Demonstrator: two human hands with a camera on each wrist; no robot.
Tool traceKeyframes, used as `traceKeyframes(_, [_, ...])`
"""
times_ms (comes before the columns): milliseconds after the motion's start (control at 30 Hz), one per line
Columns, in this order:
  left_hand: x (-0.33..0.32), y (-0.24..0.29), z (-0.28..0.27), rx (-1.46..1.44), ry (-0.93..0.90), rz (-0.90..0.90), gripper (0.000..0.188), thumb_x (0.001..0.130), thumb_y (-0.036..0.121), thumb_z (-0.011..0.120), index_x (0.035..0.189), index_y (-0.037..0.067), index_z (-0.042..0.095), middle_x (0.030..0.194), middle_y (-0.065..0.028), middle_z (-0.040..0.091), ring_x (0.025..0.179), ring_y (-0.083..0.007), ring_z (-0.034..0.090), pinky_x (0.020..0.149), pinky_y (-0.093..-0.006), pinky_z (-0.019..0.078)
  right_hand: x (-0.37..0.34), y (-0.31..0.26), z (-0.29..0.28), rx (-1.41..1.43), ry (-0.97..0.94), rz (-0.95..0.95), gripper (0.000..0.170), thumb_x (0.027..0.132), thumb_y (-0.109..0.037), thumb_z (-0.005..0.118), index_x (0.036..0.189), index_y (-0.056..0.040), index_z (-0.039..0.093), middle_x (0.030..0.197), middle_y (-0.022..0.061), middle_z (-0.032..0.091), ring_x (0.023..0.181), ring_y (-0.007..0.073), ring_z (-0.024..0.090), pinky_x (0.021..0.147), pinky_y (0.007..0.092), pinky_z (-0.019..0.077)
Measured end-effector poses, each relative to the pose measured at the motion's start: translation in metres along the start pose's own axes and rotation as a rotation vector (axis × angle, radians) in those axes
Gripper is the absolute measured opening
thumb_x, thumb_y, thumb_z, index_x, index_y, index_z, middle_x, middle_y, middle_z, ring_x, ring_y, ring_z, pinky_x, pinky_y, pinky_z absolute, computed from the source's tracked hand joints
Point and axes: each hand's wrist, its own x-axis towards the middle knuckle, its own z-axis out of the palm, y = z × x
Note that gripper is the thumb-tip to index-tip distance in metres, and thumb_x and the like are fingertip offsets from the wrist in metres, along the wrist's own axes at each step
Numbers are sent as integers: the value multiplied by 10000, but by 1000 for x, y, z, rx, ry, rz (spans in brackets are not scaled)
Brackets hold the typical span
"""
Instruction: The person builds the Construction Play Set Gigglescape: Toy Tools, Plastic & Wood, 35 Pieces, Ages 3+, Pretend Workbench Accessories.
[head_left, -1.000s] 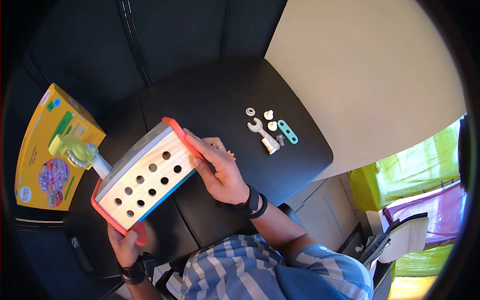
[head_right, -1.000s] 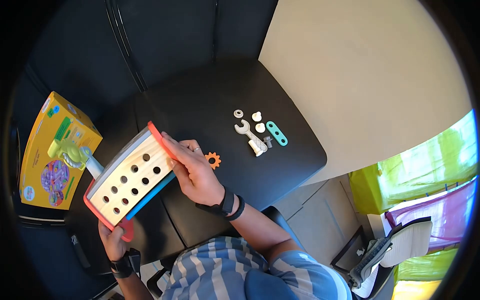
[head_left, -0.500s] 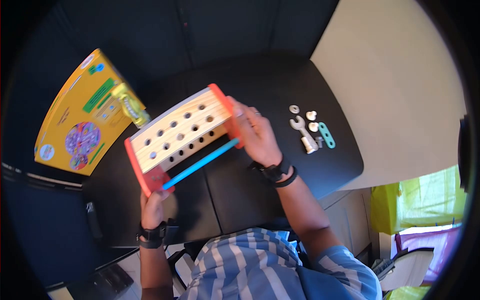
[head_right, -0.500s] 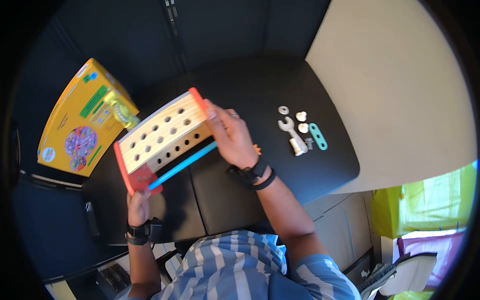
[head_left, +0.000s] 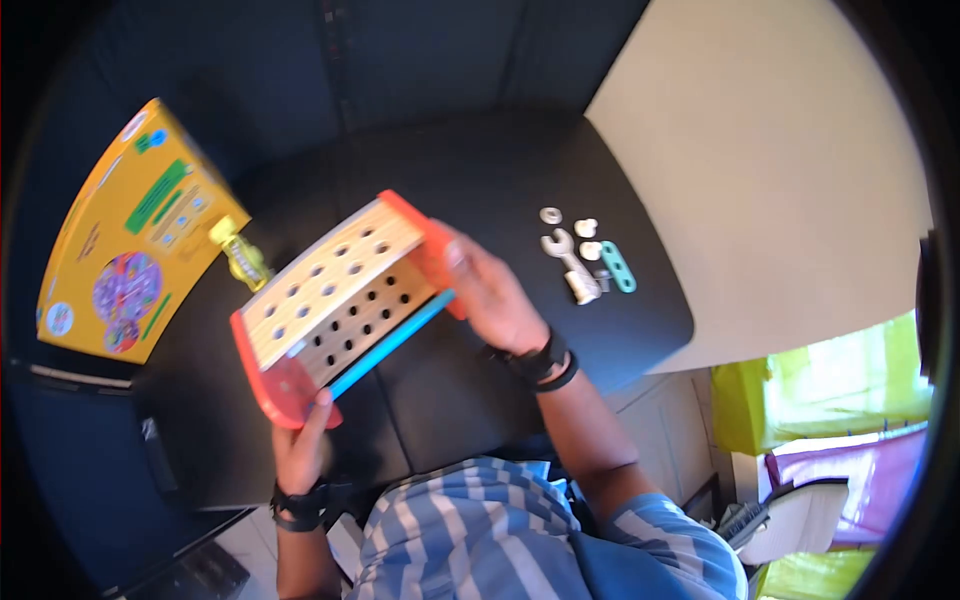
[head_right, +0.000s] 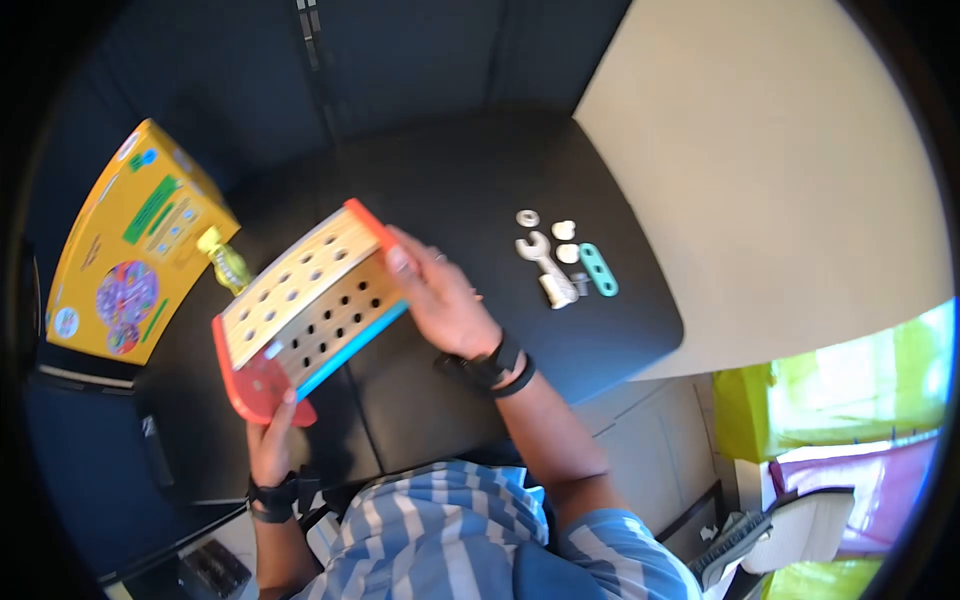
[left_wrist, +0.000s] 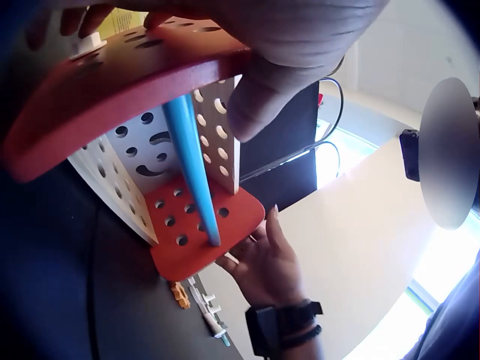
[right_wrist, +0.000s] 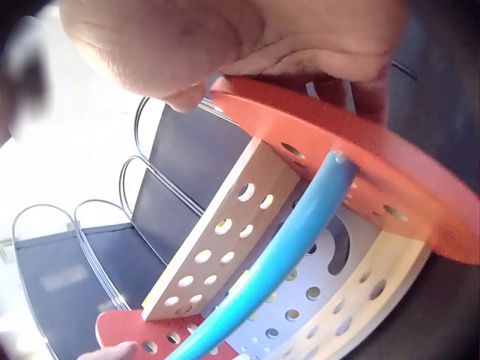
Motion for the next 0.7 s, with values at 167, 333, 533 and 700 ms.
traceKeyframes(167, [5,-4,-11,117,-57,-26,384,979,132,860,1278,-12,667,1106,-32,707,964,-116,664,838,-282,555,-48,-25,-53,-596,-57,-147,670,1011,-361,804,1507,35,590,1240,231,726,1087,351,715,892,399,578])
traceKeyframes(333, [9,-19,-17,213,-62,-67,336,937,168,915,1112,18,671,979,7,648,857,-93,590,777,-261,502,-62,6,-164,-816,464,34,320,892,-126,890,1165,3,783,1005,136,770,848,239,737,736,356,599])
traceKeyframes(533, [8,-38,-8,287,-8,14,529,967,98,860,1422,-7,612,1262,-62,694,1092,-143,664,975,-320,553,-72,23,-196,-940,440,222,299,835,-37,880,1119,11,801,977,130,776,858,242,745,775,386,608])
traceKeyframes(700, [8,-48,6,141,70,75,255,984,102,853,1171,9,705,1017,1,671,890,-91,616,812,-260,514,-47,23,-173,-856,377,34,281,844,-26,869,1110,13,786,1002,143,769,887,297,755,791,398,610])
